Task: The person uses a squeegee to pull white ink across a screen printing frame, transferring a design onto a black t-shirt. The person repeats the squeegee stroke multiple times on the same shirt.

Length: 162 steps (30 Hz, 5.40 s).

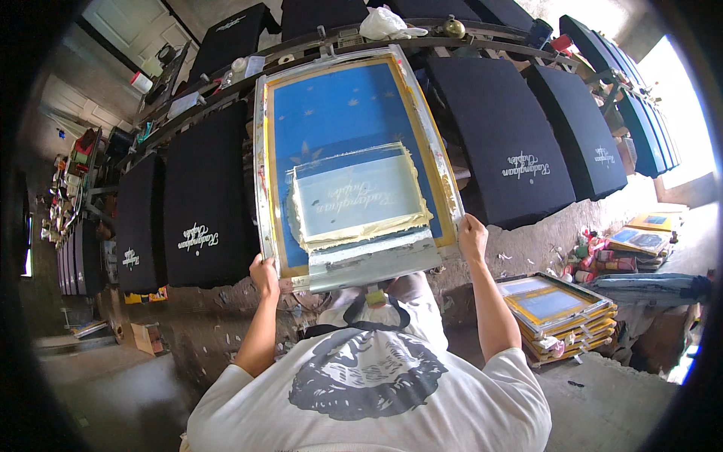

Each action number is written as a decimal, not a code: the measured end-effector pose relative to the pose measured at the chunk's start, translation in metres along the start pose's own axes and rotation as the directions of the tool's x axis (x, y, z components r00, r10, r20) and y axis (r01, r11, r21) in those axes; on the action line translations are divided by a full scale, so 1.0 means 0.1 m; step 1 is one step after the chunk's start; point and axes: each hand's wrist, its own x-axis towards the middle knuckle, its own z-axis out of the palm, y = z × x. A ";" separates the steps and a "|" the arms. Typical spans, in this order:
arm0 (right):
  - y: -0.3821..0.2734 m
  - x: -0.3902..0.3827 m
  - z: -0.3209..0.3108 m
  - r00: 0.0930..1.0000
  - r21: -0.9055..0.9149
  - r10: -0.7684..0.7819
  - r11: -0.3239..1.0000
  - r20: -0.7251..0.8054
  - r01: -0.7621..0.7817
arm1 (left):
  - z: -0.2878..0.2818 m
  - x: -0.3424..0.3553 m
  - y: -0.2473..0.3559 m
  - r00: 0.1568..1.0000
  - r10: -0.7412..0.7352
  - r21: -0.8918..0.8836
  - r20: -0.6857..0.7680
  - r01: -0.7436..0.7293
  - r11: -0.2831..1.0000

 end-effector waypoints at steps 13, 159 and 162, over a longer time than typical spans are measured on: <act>0.15 0.69 -0.88 0.999 0.052 -0.026 0.998 0.046 0.024 | 0.71 -0.67 0.26 0.983 0.001 -0.164 -0.182 -0.031 0.986; 2.24 3.82 -4.33 0.948 0.212 0.051 0.970 0.316 -0.123 | 4.52 -2.97 2.67 0.998 0.065 -0.136 0.005 -0.064 0.989; 2.29 3.86 -4.44 0.953 0.223 0.022 0.970 0.303 -0.093 | 4.53 -2.89 2.74 0.994 0.087 -0.076 0.060 -0.082 0.994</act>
